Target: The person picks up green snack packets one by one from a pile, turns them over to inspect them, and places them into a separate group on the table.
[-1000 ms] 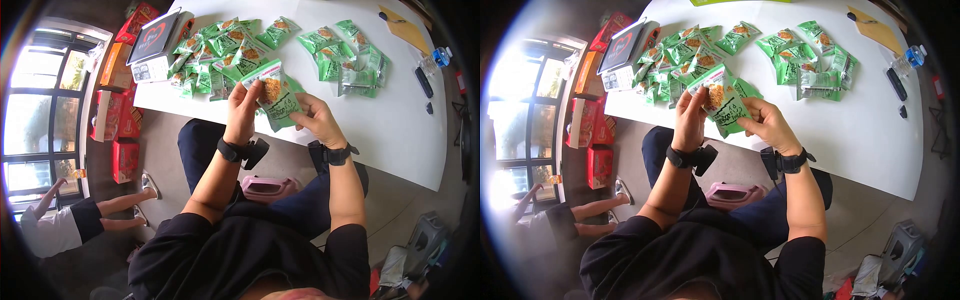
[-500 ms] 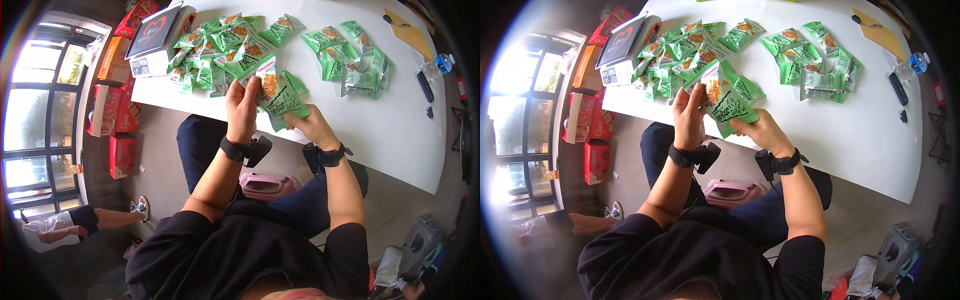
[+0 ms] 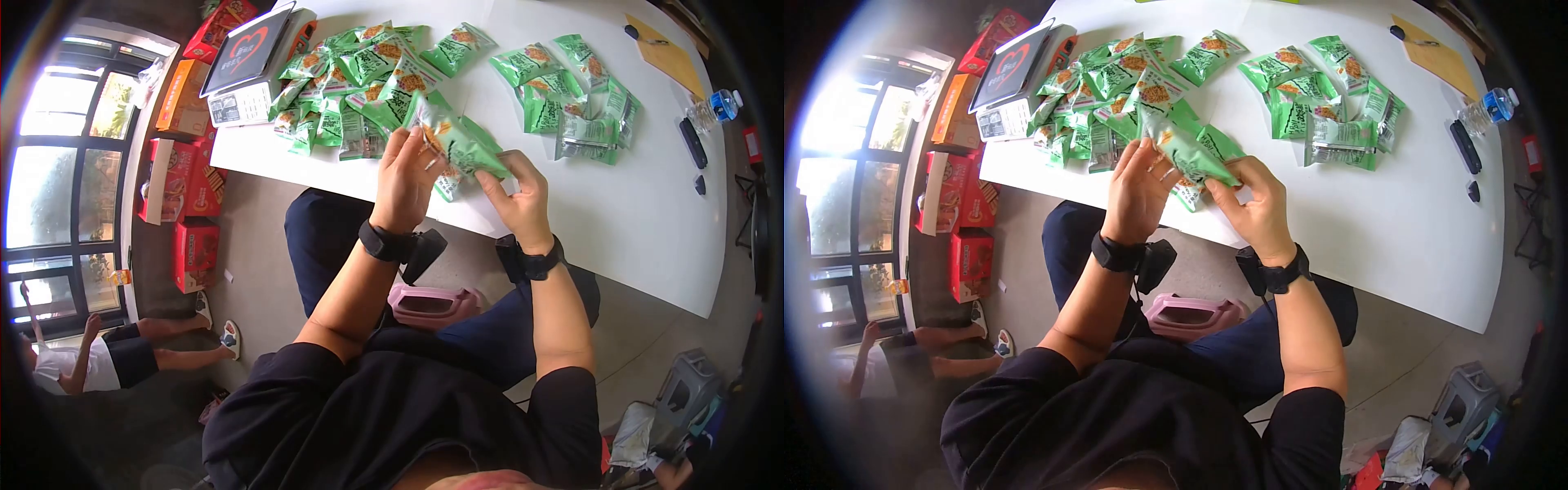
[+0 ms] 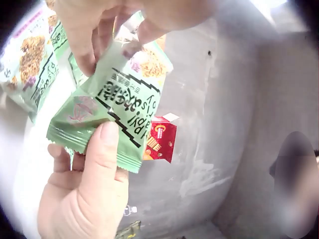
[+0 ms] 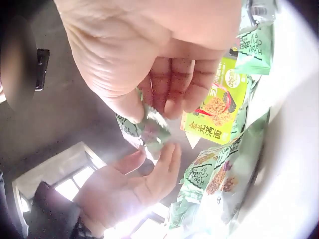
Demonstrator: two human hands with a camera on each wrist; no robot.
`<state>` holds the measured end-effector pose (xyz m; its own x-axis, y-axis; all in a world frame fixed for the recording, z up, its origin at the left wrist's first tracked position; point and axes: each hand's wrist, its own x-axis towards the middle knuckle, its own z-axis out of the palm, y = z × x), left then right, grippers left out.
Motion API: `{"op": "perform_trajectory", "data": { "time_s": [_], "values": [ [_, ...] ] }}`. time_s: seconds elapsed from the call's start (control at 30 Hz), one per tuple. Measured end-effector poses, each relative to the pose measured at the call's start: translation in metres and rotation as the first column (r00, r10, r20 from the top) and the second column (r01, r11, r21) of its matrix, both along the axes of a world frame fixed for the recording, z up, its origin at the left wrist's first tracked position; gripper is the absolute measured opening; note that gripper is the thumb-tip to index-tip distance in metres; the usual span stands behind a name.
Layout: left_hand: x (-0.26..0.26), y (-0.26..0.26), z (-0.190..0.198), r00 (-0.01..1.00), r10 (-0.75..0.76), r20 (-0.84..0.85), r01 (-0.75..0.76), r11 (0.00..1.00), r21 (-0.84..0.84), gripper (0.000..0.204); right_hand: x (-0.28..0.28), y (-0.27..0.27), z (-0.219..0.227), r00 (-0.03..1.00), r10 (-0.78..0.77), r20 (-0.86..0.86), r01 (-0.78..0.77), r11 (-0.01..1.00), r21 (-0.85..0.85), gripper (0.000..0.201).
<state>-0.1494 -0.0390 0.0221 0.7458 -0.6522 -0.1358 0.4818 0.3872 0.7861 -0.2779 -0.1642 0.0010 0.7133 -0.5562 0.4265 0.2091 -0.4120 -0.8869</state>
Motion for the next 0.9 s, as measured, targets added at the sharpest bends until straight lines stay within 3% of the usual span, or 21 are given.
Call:
{"op": "perform_trajectory", "data": {
  "time_s": [0.03, 0.07, 0.1, 0.13, 0.2, 0.33, 0.47, 0.53, 0.9],
  "values": [
    [0.001, 0.0, -0.004, 0.996, -0.076, -0.051, 0.072, 0.995, -0.065, 0.034, 0.0, 0.001, 0.001, 0.997, -0.069, 0.03, 0.072, 0.992, -0.105, 0.018],
    [0.001, -0.001, -0.006, 0.983, -0.153, -0.097, 0.14, 0.981, -0.133, 0.04, 0.001, 0.001, 0.001, 0.997, -0.068, 0.029, 0.07, 0.992, -0.106, 0.018],
    [-0.002, -0.005, -0.004, 0.982, -0.154, -0.111, 0.134, 0.976, -0.17, 0.059, 0.002, 0.001, 0.001, 0.991, -0.098, 0.088, 0.116, 0.965, -0.234, 0.02],
    [-0.002, -0.005, 0.0, 0.982, -0.152, -0.112, 0.131, 0.977, -0.17, 0.059, 0.003, 0.001, 0.001, 0.981, -0.12, 0.151, 0.167, 0.92, -0.354, 0.023],
    [-0.001, -0.006, 0.01, 0.93, -0.297, -0.217, 0.235, 0.933, -0.272, 0.076, 0.004, 0.003, 0.001, 0.98, -0.105, 0.167, 0.166, 0.895, -0.415, 0.026],
    [-0.001, -0.009, 0.011, 0.945, -0.278, -0.174, 0.242, 0.949, -0.203, 0.079, 0.004, 0.009, 0.002, 0.979, -0.109, 0.171, 0.187, 0.814, -0.549, 0.031],
    [0.004, -0.012, 0.002, 0.951, -0.272, -0.147, 0.251, 0.957, -0.148, 0.068, 0.002, 0.014, 0.006, 0.973, -0.179, 0.143, 0.228, 0.819, -0.527, 0.034],
    [0.007, -0.012, -0.003, 0.931, -0.337, -0.138, 0.304, 0.928, -0.213, 0.057, 0.002, 0.012, 0.003, 0.974, -0.185, 0.134, 0.228, 0.819, -0.527, 0.034],
    [0.007, -0.011, -0.007, 0.925, -0.303, -0.229, 0.233, 0.929, -0.289, 0.055, 0.002, 0.006, -0.005, 0.986, -0.12, 0.117, 0.163, 0.849, -0.502, 0.031]
  ]
}}
